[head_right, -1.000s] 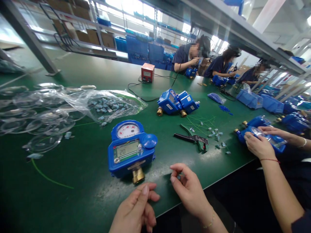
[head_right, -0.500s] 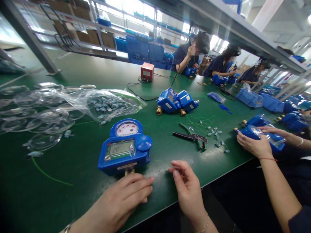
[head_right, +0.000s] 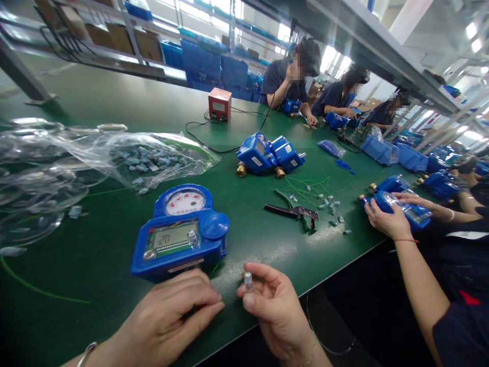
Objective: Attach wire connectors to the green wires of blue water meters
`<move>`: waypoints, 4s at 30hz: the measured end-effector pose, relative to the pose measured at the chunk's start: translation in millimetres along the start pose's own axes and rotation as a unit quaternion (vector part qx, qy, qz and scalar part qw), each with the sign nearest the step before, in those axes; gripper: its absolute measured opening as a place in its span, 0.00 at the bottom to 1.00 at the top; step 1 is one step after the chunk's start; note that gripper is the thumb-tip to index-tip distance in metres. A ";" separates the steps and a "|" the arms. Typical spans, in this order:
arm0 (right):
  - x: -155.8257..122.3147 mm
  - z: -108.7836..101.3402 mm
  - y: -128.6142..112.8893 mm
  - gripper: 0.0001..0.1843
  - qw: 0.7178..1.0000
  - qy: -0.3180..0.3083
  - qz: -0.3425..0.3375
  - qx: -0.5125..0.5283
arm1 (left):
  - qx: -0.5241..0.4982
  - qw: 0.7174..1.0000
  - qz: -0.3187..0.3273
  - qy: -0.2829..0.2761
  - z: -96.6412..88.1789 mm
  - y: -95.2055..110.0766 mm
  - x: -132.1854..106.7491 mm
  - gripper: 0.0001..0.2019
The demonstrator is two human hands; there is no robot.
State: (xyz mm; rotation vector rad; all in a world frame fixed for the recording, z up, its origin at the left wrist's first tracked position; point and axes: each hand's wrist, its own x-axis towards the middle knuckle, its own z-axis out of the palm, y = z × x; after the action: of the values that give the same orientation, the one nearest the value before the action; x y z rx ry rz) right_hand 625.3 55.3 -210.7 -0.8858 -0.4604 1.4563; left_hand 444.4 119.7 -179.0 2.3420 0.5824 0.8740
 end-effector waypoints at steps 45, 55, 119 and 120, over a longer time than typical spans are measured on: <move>-2.6 11.6 12.3 0.18 0.982 -0.109 -0.090 -0.123 | 0.007 0.997 -0.076 -0.003 -1.4 -2.2 -4.8 0.06; -7.6 19.8 16.4 0.31 0.979 -0.068 -0.110 -0.157 | -0.069 0.983 -0.168 0.011 -1.6 1.4 -2.9 0.05; -8.3 28.0 29.5 0.22 0.863 -0.109 -0.218 -0.443 | -0.036 0.996 -0.077 0.012 -4.5 14.2 -13.0 0.07; -8.9 27.0 30.0 0.19 0.857 -0.103 -0.231 -0.450 | -0.035 0.996 -0.082 0.009 -5.2 13.9 -13.2 0.07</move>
State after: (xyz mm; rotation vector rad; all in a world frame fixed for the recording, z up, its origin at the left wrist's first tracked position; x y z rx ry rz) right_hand 584.6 49.7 -214.4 -1.2251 -1.4875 0.8441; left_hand 434.4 103.8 -172.8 2.1899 0.7285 0.8280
